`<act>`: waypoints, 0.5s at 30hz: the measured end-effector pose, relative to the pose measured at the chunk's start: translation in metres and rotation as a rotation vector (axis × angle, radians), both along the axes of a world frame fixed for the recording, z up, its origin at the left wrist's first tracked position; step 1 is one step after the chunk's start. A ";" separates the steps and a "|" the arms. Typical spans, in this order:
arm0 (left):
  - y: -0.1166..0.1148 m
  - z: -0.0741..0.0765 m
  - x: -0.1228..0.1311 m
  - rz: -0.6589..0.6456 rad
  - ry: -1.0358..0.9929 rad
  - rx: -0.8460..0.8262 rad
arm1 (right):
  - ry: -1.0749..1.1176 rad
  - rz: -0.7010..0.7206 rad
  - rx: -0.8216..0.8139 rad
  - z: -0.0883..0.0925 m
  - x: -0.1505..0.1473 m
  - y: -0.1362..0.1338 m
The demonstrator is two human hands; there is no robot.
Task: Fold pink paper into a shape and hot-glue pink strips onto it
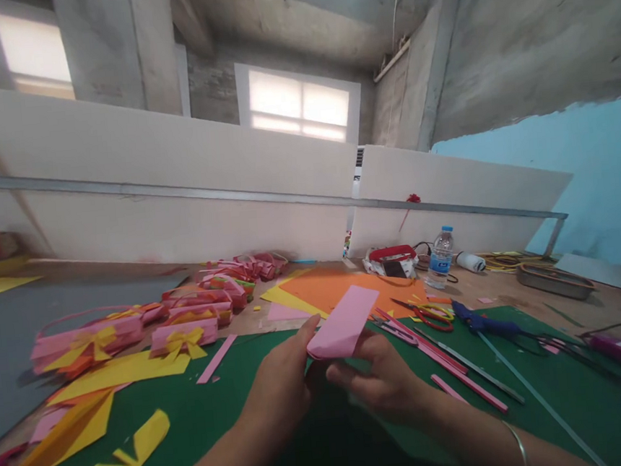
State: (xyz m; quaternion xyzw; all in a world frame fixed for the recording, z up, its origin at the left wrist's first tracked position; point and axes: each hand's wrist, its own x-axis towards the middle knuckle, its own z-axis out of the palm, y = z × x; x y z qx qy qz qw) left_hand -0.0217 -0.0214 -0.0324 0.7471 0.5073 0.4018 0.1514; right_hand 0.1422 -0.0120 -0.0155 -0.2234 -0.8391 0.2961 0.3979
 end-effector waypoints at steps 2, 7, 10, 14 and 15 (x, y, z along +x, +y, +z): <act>0.001 -0.003 0.000 -0.014 0.051 -0.009 | 0.033 0.018 -0.022 -0.001 0.000 0.002; 0.002 -0.002 0.002 -0.067 0.049 0.019 | 0.102 -0.076 0.120 -0.005 0.002 0.003; 0.002 0.000 0.001 -0.072 -0.009 0.028 | 0.145 -0.255 0.364 -0.009 0.003 0.001; 0.004 -0.001 -0.001 -0.006 -0.034 0.020 | 0.205 -0.299 0.642 -0.012 0.004 0.000; 0.004 -0.002 -0.002 -0.003 -0.041 0.020 | 0.175 -0.271 0.684 -0.012 0.005 0.001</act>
